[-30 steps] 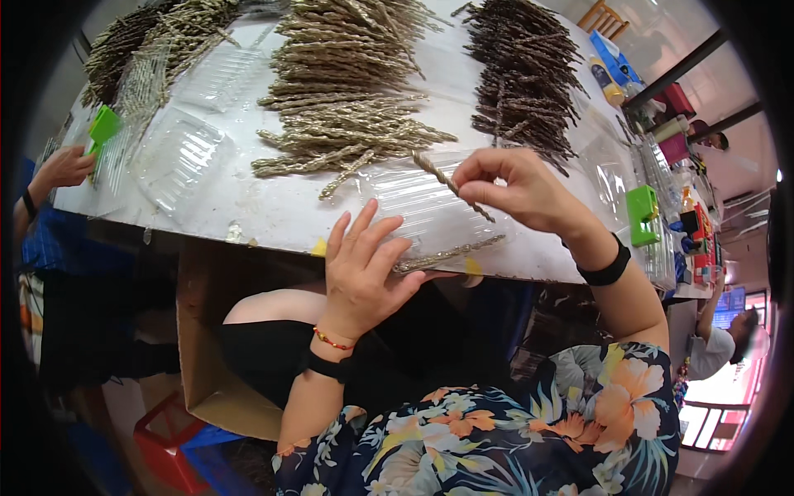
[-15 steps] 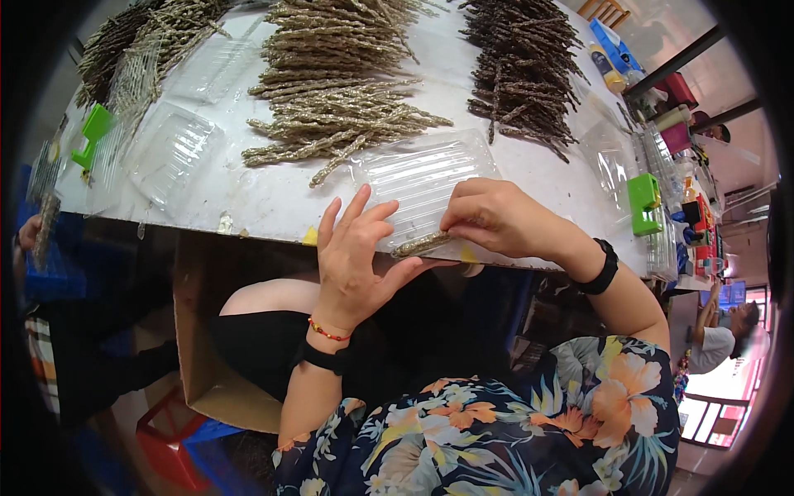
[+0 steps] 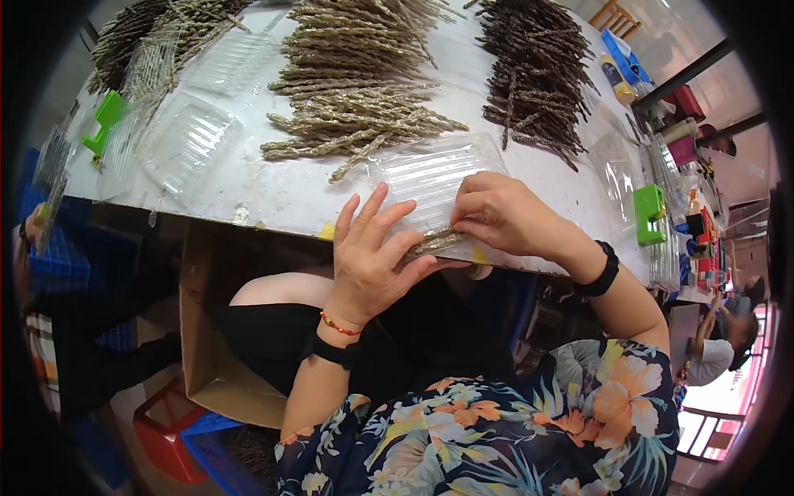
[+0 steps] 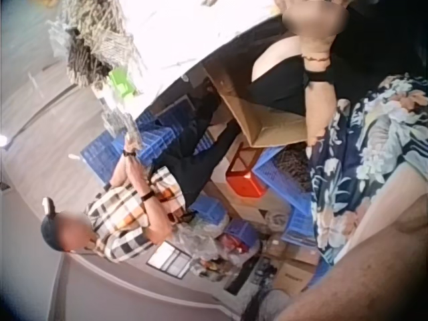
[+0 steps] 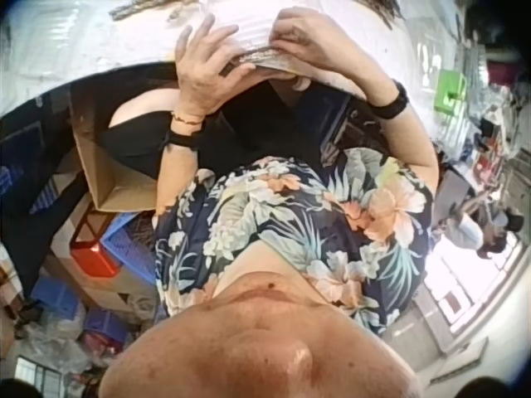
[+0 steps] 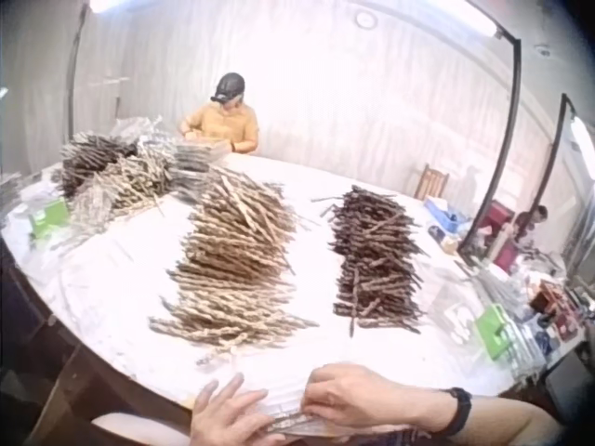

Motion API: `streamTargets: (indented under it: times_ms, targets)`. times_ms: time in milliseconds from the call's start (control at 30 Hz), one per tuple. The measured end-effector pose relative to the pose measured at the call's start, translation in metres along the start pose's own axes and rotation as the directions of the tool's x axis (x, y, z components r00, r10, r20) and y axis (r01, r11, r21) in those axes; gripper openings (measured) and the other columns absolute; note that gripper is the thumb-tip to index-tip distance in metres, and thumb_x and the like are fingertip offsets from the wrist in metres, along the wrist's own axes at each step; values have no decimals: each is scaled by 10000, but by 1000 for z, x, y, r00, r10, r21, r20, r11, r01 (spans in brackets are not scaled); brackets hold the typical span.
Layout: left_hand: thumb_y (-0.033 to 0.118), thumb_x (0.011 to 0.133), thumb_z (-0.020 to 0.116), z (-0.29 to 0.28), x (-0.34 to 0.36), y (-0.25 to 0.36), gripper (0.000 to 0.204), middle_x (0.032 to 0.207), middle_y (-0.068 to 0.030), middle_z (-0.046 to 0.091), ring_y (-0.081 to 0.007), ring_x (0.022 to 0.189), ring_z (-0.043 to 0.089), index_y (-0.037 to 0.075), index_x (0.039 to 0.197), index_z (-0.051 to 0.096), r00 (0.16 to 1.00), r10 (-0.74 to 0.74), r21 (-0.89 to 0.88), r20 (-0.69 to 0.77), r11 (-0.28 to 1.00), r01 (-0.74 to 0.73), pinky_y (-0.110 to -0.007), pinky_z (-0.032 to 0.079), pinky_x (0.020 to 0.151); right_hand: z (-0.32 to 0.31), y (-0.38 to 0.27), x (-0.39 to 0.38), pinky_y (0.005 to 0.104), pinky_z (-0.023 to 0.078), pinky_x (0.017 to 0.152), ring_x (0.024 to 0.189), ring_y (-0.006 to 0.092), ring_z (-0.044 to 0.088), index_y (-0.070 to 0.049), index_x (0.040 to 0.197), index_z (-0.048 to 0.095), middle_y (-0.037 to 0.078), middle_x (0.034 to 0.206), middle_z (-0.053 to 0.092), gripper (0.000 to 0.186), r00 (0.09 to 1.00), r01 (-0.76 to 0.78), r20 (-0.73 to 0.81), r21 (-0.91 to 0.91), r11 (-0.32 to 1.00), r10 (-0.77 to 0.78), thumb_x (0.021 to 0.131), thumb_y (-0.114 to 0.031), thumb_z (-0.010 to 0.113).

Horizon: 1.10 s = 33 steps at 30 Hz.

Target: The person places glittery decorative sticks into clear plastic trays on a table. They arrange the sticks in rows, close the trays, and place them into a blue crate. The process is repeated with multiple trays throughout the clip.

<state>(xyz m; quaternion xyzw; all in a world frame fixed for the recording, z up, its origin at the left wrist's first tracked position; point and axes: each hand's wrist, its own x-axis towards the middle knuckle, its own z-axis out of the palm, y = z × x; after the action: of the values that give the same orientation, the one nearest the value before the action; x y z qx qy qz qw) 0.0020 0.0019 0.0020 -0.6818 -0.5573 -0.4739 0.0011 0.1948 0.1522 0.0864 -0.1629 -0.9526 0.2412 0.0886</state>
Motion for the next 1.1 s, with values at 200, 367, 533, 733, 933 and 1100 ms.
streamTargets:
  times_ms: [200, 367, 533, 733, 933, 1100]
  targets:
    - [310, 784, 830, 0, 2, 2, 243, 1269, -87, 688, -383, 1380, 532, 128, 883, 703, 1000, -7, -9, -7, 1000, 7, -526, 290, 1183, 4, 5, 71, 425, 542, 781, 897, 331, 675, -87, 926, 745, 111, 908, 674, 84, 973, 0, -231, -61, 998, -14, 888, -157, 716]
    - [317, 762, 842, 2, 2, -2, 247, 1255, -66, 682, -373, 1373, 536, 141, 871, 707, 1000, -1, 27, -5, 1000, 1, -527, 313, 1170, 23, -1, 133, 430, 540, 811, 912, 322, 677, -106, 946, 749, 122, 939, 666, 122, 997, 31, -58, -227, 973, -46, 852, -183, 745]
    - [297, 756, 838, 1, 0, -1, 247, 1252, -82, 691, -387, 1370, 541, 132, 883, 704, 1000, 5, 16, -2, 1000, -5, -528, 319, 1163, 27, -18, 148, 407, 532, 754, 878, 262, 689, -122, 982, 758, 86, 925, 682, 143, 927, 251, -224, -231, 940, -302, 854, -183, 775]
    - [274, 742, 847, 3, 2, -1, 237, 1254, -84, 697, -374, 1372, 547, 136, 872, 705, 1000, 13, 12, -13, 1000, -13, -502, 323, 1168, -39, -30, 98, 253, 561, 898, 969, 127, 708, 61, 1141, 722, 76, 1089, 757, 267, 943, 70, -302, 592, 803, 141, 1015, -171, 687]
    - [348, 750, 863, 2, 2, -1, 276, 1250, -47, 686, -347, 1365, 551, 153, 866, 708, 1000, 11, 37, -11, 999, -11, -505, 335, 1163, -49, -14, 34, 331, 558, 722, 800, 226, 723, 1, 1075, 759, 146, 937, 762, 211, 981, -153, -93, 159, 975, 169, 951, -165, 720]
    - [318, 775, 847, 2, 1, -2, 315, 1265, -86, 695, -369, 1380, 541, 127, 954, 672, 1000, 23, 38, 3, 999, -23, -511, 311, 1178, -37, 2, 19, 361, 548, 748, 860, 292, 696, -21, 1051, 765, 123, 930, 725, 163, 995, -37, -92, 33, 999, 39, 946, -135, 713]
